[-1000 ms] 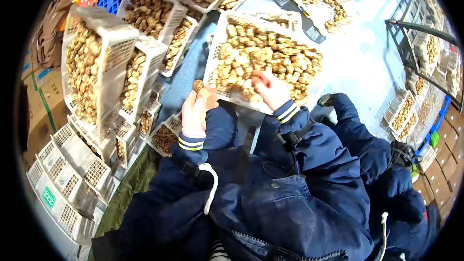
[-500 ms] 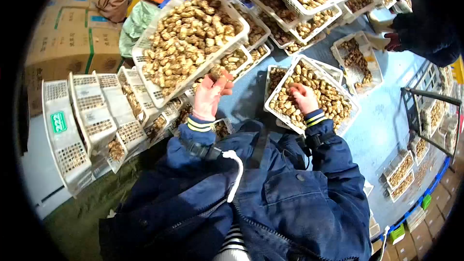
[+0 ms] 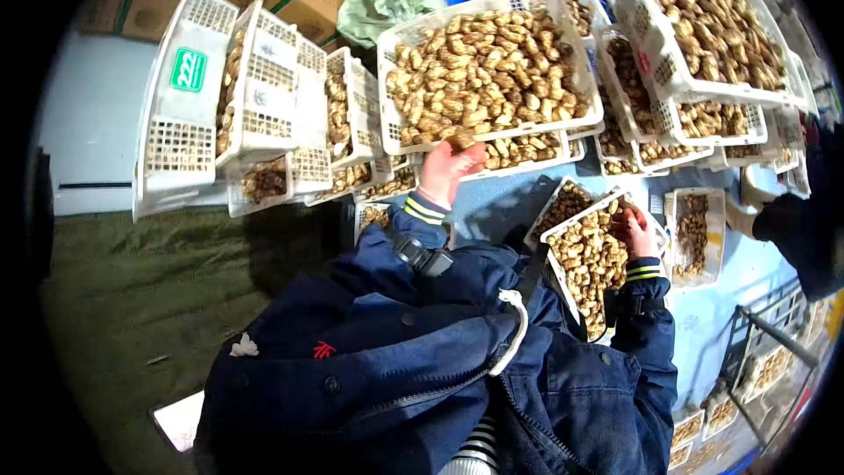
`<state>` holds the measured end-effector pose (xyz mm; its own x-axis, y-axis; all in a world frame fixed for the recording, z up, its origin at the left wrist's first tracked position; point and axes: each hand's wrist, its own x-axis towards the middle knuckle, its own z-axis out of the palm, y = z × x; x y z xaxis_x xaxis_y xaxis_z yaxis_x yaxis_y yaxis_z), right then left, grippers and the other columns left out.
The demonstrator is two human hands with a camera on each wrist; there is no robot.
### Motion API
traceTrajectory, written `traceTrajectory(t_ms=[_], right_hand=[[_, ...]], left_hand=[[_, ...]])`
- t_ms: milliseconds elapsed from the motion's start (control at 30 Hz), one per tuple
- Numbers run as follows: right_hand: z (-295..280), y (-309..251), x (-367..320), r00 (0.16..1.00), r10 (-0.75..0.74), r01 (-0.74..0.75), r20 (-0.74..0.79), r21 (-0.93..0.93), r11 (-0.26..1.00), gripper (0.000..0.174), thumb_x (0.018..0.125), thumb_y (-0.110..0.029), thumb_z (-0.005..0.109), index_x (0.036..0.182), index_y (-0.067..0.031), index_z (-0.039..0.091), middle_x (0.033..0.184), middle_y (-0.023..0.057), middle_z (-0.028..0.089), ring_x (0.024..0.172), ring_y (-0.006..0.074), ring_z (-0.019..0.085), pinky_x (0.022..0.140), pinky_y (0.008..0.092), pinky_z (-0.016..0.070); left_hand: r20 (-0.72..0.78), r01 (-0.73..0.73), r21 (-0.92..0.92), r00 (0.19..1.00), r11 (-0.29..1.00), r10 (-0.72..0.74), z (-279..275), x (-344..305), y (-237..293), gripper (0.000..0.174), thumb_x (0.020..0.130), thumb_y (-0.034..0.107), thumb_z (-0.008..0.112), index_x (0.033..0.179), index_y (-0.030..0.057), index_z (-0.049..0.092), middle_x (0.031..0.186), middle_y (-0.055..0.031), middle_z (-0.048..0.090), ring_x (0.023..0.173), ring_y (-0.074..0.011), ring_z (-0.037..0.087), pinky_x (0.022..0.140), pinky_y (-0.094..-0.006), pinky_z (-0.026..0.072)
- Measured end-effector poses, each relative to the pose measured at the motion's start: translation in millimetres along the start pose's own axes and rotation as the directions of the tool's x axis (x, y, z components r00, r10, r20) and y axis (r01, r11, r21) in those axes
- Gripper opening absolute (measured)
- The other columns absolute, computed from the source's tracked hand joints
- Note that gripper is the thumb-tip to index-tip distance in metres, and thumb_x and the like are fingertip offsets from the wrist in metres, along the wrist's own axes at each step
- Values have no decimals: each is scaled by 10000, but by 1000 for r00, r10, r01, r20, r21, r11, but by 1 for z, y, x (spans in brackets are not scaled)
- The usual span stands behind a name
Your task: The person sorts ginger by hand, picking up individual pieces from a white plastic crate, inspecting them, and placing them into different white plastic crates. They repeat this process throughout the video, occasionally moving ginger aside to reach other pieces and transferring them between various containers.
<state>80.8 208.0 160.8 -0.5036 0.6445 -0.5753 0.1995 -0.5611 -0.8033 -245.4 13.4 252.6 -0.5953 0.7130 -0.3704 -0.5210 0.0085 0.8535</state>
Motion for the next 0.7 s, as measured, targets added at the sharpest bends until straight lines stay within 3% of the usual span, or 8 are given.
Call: traceTrajectory(t_ms=[233,333,400,433,467,533,600,700], right_hand=[[51,-10,45,985,58,-44,163,-87,995,291,872,-184,467,1125,-44,494,837,63,592,636,125,566,548,225,444],[64,-1,55,982,51,-14,182,-201,980,328,875,-231,465,1131,-29,504,887,72,600,689,131,581,573,236,454],[77,-7,46,984,56,-9,167,-269,963,334,872,-247,474,1133,-41,508,881,56,598,689,123,578,579,239,457],[79,-4,42,987,73,-41,142,-221,974,325,866,-258,485,1112,-48,521,856,32,595,680,109,568,581,233,455],[71,8,42,991,73,-58,108,-134,989,306,857,-256,506,1078,-48,538,830,13,588,659,97,549,566,223,446],[65,21,35,995,98,-93,35,-122,988,295,840,-255,535,1043,-42,555,765,-2,570,586,87,507,523,223,421],[45,44,18,994,97,-102,-50,-108,989,286,845,-232,520,1052,-36,547,703,-7,539,550,87,478,498,225,400],[17,82,-27,958,201,-164,-205,187,969,146,835,-195,505,872,-60,543,655,-9,515,529,105,475,484,231,399]], left_hand=[[-494,-191,-231,868,954,54,-128,-11,43,372,752,273,655,1016,49,517,943,-112,547,747,-188,558,675,-317,501],[-491,-272,-492,871,827,-5,-196,4,58,422,776,333,617,1032,19,499,1053,-143,520,915,-245,539,771,-356,485],[-564,-338,-495,826,800,0,-229,15,54,461,828,305,552,1196,74,398,1168,-152,431,1039,-295,466,927,-392,392],[-457,-257,-622,886,739,-77,-258,21,47,523,854,285,509,1293,104,290,1212,-163,384,1065,-304,446,949,-396,371],[-574,-291,-544,813,787,-97,-233,18,48,512,867,286,481,1295,75,295,1217,-170,397,1068,-297,450,943,-398,374],[-330,-94,-497,940,862,-87,-231,18,31,490,887,308,429,1272,23,323,1255,-155,401,1125,-262,423,971,-377,336],[-341,-38,-316,937,948,-76,-150,11,26,447,901,313,395,1237,18,381,1253,-144,414,1145,-246,410,972,-360,325],[29,310,-191,950,931,-310,-80,13,-20,396,898,316,409,1187,48,442,1177,-133,487,1086,-234,455,903,-362,382]])
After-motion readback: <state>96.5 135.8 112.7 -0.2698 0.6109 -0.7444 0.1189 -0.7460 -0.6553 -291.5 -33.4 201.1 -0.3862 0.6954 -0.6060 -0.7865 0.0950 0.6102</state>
